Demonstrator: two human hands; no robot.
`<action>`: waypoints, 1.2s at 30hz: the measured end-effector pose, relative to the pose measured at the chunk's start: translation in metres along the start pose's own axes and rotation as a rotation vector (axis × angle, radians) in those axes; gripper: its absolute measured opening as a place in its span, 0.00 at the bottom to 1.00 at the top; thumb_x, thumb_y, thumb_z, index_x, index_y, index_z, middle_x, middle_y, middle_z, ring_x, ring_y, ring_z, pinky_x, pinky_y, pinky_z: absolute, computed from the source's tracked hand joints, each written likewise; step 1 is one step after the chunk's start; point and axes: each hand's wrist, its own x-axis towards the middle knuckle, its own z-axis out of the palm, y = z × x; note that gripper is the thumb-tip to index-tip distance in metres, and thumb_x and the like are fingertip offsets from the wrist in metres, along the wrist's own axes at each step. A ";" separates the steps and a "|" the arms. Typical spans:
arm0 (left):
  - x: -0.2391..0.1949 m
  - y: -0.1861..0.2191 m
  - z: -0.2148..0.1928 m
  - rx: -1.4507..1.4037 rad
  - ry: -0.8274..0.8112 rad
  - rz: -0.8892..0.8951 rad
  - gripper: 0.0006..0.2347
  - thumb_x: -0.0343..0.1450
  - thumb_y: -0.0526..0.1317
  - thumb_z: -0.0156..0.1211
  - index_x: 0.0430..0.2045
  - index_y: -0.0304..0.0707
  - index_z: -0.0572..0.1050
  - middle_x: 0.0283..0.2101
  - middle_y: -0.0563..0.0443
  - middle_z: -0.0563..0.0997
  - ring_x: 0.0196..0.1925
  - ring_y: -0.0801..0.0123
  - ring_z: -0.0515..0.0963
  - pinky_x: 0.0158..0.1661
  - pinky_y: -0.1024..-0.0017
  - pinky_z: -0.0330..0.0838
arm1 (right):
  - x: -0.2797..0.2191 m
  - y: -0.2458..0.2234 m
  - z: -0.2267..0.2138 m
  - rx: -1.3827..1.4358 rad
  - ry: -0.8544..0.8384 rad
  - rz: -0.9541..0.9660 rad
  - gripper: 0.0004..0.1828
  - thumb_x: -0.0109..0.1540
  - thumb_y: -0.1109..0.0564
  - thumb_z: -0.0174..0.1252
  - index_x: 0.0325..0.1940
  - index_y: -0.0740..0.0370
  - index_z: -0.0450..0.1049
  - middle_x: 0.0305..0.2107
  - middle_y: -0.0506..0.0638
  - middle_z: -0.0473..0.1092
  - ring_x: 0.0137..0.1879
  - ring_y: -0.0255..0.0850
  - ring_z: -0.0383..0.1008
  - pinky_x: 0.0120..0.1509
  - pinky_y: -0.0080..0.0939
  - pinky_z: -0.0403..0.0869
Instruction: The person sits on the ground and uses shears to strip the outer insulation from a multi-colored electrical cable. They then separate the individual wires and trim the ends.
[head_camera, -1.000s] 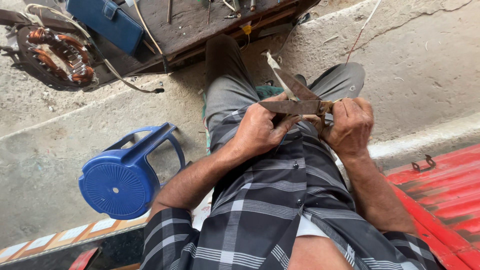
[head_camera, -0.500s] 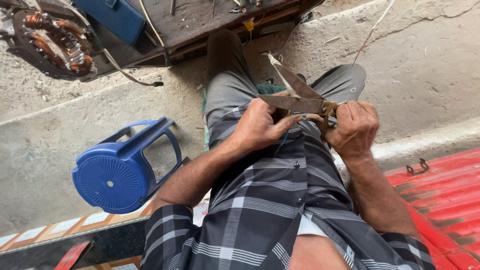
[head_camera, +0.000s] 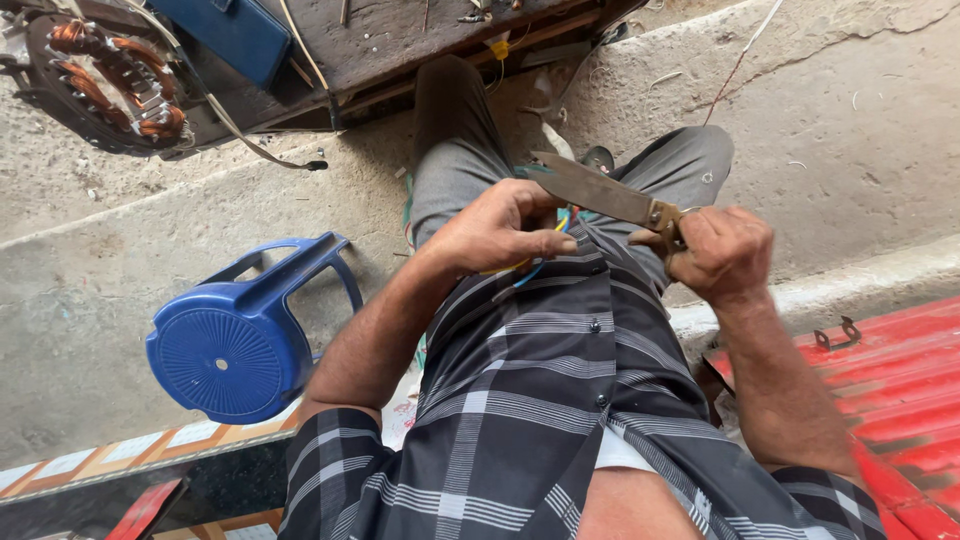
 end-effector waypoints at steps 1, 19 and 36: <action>-0.002 -0.003 -0.002 -0.079 -0.007 0.026 0.23 0.70 0.35 0.70 0.61 0.30 0.74 0.28 0.50 0.72 0.29 0.76 0.69 0.30 0.76 0.64 | -0.002 0.003 0.001 -0.006 -0.008 0.007 0.35 0.60 0.37 0.76 0.19 0.58 0.61 0.17 0.49 0.61 0.22 0.48 0.62 0.31 0.48 0.62; -0.003 -0.006 0.008 -0.381 -0.206 0.067 0.16 0.73 0.36 0.68 0.53 0.27 0.76 0.34 0.56 0.80 0.31 0.81 0.76 0.32 0.80 0.70 | 0.083 -0.027 0.037 0.920 -0.027 0.035 0.19 0.59 0.68 0.66 0.54 0.66 0.75 0.54 0.58 0.77 0.59 0.46 0.80 0.62 0.42 0.78; 0.017 -0.003 0.013 0.360 0.412 0.665 0.10 0.75 0.43 0.62 0.45 0.39 0.77 0.45 0.52 0.81 0.51 0.64 0.76 0.54 0.65 0.69 | 0.066 -0.033 0.059 1.536 -0.012 0.259 0.19 0.62 0.59 0.75 0.35 0.62 0.67 0.35 0.50 0.72 0.42 0.34 0.73 0.47 0.36 0.72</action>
